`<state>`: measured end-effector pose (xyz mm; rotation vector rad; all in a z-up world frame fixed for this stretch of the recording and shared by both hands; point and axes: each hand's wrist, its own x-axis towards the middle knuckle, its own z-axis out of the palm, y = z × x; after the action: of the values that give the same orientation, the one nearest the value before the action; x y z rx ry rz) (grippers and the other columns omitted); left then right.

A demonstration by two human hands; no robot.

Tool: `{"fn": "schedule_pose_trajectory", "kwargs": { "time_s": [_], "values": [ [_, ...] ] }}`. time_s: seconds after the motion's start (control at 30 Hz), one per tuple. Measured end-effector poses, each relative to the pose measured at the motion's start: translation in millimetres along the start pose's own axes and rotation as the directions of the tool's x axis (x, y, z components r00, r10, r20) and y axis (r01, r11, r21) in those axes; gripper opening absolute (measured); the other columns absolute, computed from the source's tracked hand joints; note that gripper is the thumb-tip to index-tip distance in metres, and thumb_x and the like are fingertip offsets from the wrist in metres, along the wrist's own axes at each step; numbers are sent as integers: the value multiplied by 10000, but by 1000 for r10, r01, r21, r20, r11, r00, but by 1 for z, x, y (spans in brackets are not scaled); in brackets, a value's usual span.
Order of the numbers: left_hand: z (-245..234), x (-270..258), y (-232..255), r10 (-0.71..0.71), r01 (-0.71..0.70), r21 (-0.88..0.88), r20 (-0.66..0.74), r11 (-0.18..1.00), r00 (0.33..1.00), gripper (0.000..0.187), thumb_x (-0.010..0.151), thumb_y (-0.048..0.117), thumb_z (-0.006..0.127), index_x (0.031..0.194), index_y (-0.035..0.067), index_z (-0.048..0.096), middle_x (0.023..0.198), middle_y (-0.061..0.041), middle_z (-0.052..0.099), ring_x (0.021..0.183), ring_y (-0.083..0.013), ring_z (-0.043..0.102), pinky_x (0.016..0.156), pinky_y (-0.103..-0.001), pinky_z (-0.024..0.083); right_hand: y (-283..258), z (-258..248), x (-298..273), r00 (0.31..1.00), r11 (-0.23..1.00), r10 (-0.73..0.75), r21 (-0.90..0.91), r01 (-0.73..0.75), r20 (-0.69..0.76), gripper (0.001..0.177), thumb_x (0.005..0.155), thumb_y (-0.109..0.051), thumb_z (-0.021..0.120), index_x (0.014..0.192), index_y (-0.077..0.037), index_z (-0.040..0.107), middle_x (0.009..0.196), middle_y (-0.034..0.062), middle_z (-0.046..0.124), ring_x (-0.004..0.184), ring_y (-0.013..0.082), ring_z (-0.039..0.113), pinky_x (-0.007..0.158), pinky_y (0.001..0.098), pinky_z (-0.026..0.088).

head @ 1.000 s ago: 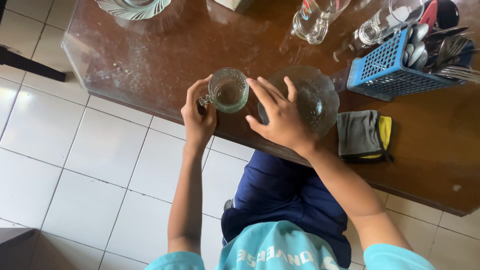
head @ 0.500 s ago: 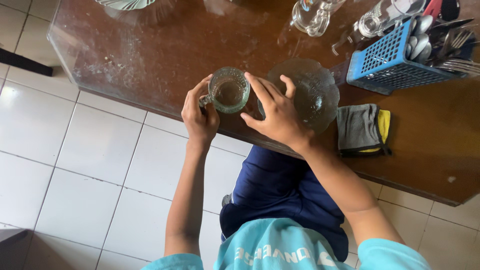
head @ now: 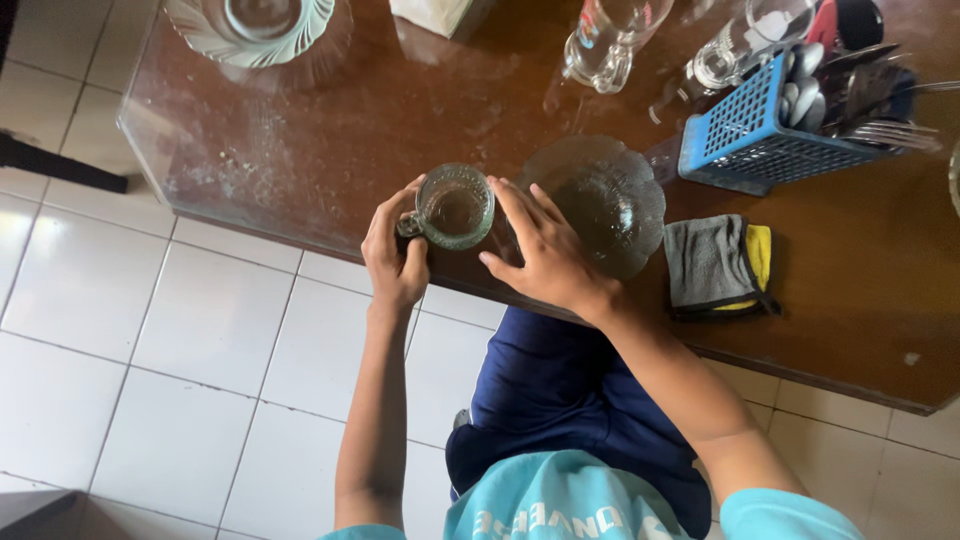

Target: The person wipes the surface of a dining table by hand using a cloth, moving several plates, glasses, and a cutlery holder aside to reach different parts of the tabletop.

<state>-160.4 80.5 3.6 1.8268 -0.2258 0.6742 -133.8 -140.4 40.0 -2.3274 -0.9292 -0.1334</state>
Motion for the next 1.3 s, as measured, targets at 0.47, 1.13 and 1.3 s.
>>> {"fn": "schedule_pose_trajectory", "kwargs": {
  "time_s": [0.47,1.13,1.3],
  "values": [
    [16,5,36,179,-110,226,-312,968,933,193,943,23,553,1131,10,595,1270,-170,663,1198,-299,620,968,-383,552,5,-36,-4,980,986,53,167,-20,-192,738,911,-167,756,1529,-5,386,1569,242,434,1478,401,446,1237,482,396],
    [77,137,75,48,-43,-19,384,999,922,627,952,109,778,1463,24,424,1414,-161,534,1136,-257,628,962,-379,548,164,-54,23,811,887,436,338,-315,-391,907,948,-287,802,1613,-70,225,1500,224,446,1304,324,579,1014,455,554],
    [85,161,52,-42,50,-3,474,999,880,648,936,171,786,1465,52,432,1407,-151,542,1149,-244,636,916,-362,550,168,-53,35,834,889,417,351,-293,-361,965,957,-363,807,1624,-68,175,1509,239,428,1291,329,608,1004,466,565]
  ]
}}
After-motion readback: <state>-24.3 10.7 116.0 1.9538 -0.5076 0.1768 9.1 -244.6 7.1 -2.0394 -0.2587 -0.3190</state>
